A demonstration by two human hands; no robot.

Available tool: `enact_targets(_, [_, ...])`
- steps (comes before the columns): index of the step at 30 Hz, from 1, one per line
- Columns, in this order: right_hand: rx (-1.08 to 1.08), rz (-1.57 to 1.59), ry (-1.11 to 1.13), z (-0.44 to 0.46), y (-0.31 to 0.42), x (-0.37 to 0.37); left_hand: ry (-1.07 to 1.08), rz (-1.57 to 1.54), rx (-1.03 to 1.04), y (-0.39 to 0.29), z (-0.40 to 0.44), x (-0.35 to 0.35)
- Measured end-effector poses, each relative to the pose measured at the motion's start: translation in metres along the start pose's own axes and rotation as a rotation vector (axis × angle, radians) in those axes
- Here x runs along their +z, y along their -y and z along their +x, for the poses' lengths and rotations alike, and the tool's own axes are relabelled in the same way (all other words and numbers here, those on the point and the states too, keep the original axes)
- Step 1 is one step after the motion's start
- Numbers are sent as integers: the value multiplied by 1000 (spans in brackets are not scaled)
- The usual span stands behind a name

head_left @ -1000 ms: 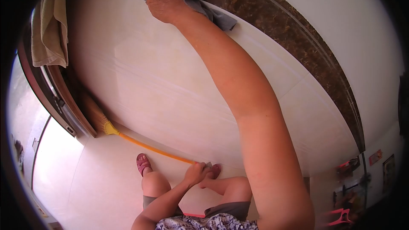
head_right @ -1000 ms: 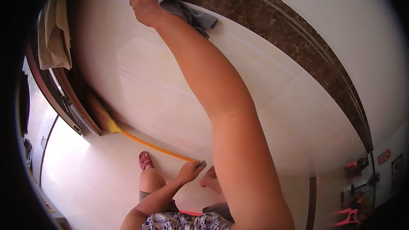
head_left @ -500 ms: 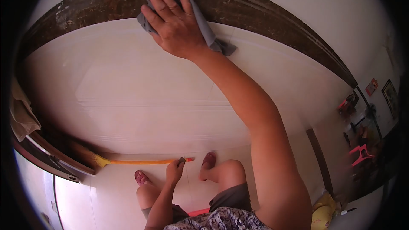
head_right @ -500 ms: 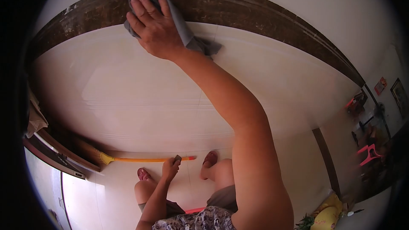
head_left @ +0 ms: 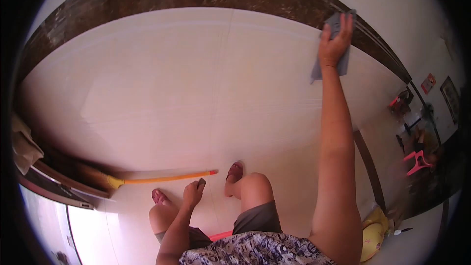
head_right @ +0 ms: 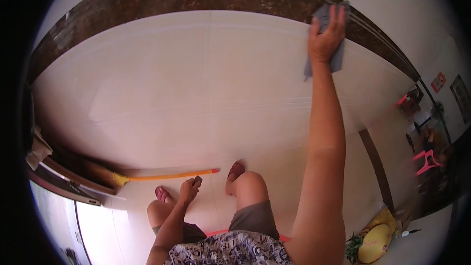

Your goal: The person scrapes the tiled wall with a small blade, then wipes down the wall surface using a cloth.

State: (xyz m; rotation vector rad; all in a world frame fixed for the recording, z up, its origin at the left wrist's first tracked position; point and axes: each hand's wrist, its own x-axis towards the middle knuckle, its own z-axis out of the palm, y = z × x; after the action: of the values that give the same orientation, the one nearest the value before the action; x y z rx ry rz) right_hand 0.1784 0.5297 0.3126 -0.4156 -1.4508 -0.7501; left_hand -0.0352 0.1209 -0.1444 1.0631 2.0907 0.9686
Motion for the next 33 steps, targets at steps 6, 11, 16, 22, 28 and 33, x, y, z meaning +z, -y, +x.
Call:
enact_targets(6, [388,-108,-96,-13,-13,11,-71,97,95,-24,-7,0])
enact_targets(11, [157,-20,-50,1,93,28,-56,75,87,-36,-8,2])
enact_targets(16, [-348,151,-21,4,246,61,-59,48,101,-38,-11,4])
enact_targets(22, [-555,245,316,-53,358,50,-69,64,65,-36,-14,-5])
enact_targets(28, [-803,320,502,-151,357,37,-82,58,5,-35,-4,-10])
enact_targets(33, [-977,350,647,-199,279,6,-128,53,-11,-29,-6,-11])
